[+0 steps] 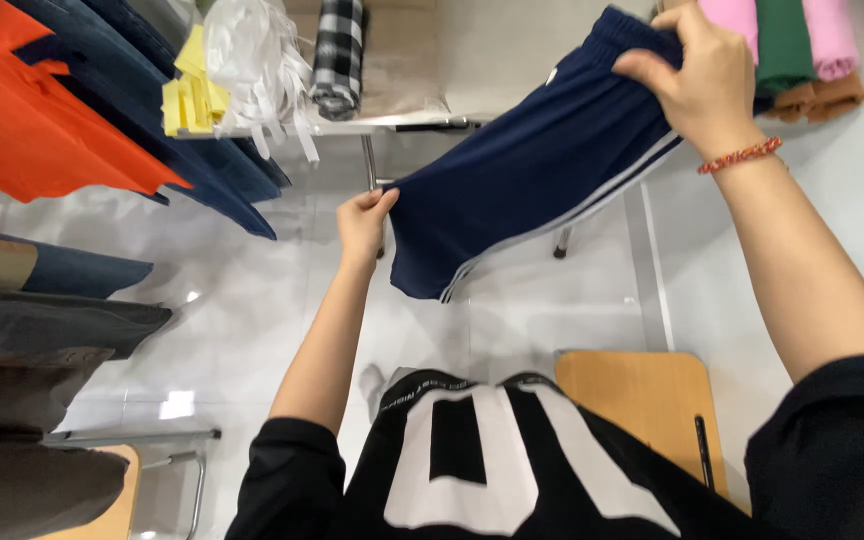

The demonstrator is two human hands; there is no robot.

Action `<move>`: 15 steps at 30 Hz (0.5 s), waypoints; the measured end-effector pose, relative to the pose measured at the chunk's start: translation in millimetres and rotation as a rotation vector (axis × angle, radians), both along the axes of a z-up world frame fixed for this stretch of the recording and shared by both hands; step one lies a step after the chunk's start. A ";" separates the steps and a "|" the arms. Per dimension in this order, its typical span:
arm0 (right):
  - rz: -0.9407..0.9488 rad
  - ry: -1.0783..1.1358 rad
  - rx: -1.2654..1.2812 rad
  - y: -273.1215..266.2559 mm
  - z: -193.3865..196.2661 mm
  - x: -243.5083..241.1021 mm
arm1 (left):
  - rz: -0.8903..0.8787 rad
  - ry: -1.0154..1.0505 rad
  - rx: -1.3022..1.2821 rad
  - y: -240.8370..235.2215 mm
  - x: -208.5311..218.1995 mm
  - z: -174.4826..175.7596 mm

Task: Removing garments from hangers, folding them on a table, and organizing them into stacks.

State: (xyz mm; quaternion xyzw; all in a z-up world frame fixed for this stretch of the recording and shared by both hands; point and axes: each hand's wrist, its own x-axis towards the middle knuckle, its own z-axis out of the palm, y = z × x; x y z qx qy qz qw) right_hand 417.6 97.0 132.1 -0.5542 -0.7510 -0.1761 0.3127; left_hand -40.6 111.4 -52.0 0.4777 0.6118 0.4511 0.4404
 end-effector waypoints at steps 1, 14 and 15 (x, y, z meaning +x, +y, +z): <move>0.009 -0.003 0.012 5.9 4.6 -3.2 | 0.009 -0.003 0.012 1.6 -0.7 4.1; 0.239 0.083 0.046 105.9 51.7 -26.3 | 0.165 -0.159 0.148 100.5 -0.4 8.5; 0.234 0.085 0.036 116.1 51.7 -22.6 | 0.181 -0.157 0.152 112.4 5.5 4.0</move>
